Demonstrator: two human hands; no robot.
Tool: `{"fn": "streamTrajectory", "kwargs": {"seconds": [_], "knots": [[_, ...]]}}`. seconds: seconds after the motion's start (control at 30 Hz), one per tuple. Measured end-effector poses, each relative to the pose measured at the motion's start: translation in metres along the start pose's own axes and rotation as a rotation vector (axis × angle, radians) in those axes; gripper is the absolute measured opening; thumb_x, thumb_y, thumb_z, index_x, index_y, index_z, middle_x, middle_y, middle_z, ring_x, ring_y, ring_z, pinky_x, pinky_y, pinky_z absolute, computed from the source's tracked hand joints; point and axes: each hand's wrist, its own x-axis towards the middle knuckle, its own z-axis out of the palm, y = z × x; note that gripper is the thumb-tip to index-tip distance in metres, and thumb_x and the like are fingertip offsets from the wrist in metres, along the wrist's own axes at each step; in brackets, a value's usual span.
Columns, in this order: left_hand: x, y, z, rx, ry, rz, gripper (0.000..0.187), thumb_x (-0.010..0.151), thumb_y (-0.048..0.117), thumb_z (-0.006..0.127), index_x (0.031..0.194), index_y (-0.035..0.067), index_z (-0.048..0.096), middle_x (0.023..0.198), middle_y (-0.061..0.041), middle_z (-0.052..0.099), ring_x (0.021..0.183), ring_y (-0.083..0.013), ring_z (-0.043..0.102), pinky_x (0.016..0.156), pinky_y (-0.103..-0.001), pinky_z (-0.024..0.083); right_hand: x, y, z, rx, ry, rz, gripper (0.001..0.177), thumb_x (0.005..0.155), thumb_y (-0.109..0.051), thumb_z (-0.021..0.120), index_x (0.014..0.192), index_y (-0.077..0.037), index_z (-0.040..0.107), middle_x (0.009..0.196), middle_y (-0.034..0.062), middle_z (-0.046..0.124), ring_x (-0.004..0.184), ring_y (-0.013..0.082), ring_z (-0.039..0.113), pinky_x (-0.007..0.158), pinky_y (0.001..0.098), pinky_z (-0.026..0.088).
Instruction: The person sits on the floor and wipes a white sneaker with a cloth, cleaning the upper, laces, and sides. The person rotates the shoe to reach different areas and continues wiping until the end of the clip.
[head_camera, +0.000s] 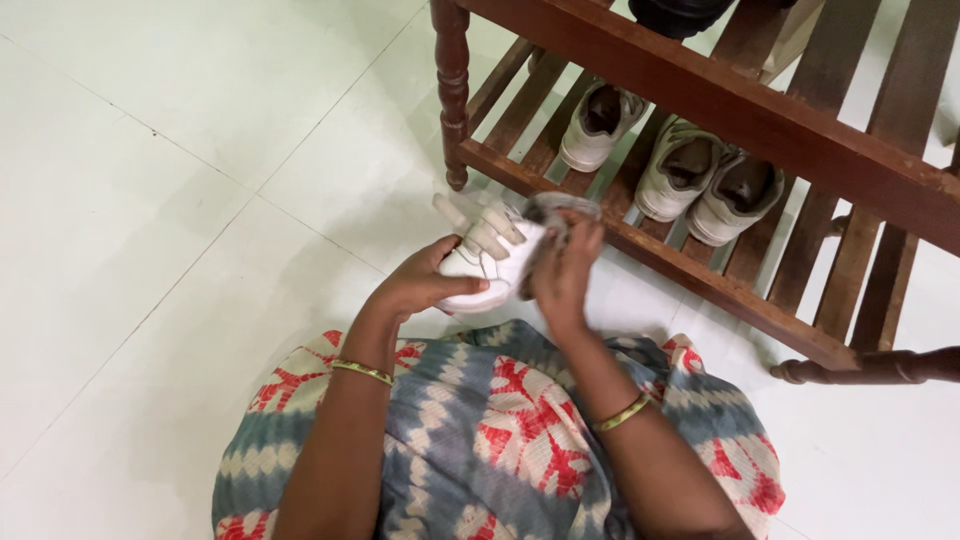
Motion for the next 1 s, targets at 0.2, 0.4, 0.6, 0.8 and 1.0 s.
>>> {"fn": "streamTrajectory", "kwargs": {"seconds": [0.2, 0.4, 0.6, 0.8, 1.0], "knots": [[-0.009, -0.002, -0.021, 0.132, -0.126, 0.068, 0.077, 0.07, 0.019, 0.089, 0.137, 0.0, 0.058, 0.129, -0.012, 0.07, 0.116, -0.0195, 0.065, 0.101, -0.03, 0.049, 0.037, 0.037, -0.04, 0.644, -0.718, 0.76, 0.051, 0.103, -0.046, 0.048, 0.131, -0.007, 0.065, 0.107, 0.0116, 0.07, 0.096, 0.0204, 0.069, 0.085, 0.0373, 0.057], [-0.007, -0.015, -0.048, -0.492, 0.326, 0.194, 0.065, 0.095, 0.05, 0.064, 0.136, -0.001, 0.059, 0.122, -0.016, 0.066, 0.113, -0.0314, 0.064, 0.095, -0.046, 0.055, 0.021, 0.037, -0.013, 0.885, -0.64, 0.826, 0.041, 0.088, -0.016, 0.056, 0.128, -0.009, 0.062, 0.109, 0.0122, 0.067, 0.094, 0.0256, 0.067, 0.081, 0.0377, 0.057], [0.042, -0.032, 0.04, -0.97, 0.406, 0.272, 0.069, 0.099, 0.062, 0.043, 0.149, 0.015, 0.04, 0.152, -0.014, 0.051, 0.136, -0.0266, 0.055, 0.115, -0.041, 0.045, -0.03, -0.029, 0.001, 0.545, -0.336, 0.626, 0.044, 0.092, -0.015, 0.054, 0.135, -0.008, 0.051, 0.114, 0.0184, 0.066, 0.103, 0.0276, 0.064, 0.094, 0.0376, 0.05], [0.027, -0.032, 0.017, -1.242, 0.217, 0.254, 0.072, 0.1, 0.064, 0.043, 0.14, 0.005, 0.053, 0.125, -0.016, 0.065, 0.114, -0.0303, 0.065, 0.099, -0.047, 0.055, -0.065, -0.033, 0.014, 0.554, -0.404, 0.087, 0.056, 0.106, -0.028, 0.037, 0.151, 0.005, 0.04, 0.155, 0.0191, 0.042, 0.148, 0.0292, 0.035, 0.124, 0.0379, 0.021], [0.03, -0.03, 0.052, -1.008, -0.02, 0.093, 0.07, 0.1, 0.062, 0.047, 0.136, 0.003, 0.055, 0.118, -0.018, 0.068, 0.104, -0.0293, 0.069, 0.096, -0.046, 0.058, -0.012, 0.036, 0.006, 0.47, -0.361, -0.054, 0.056, 0.113, -0.032, 0.03, 0.159, 0.0, 0.035, 0.167, 0.0187, 0.031, 0.156, 0.0304, 0.03, 0.129, 0.0381, 0.023]]}}
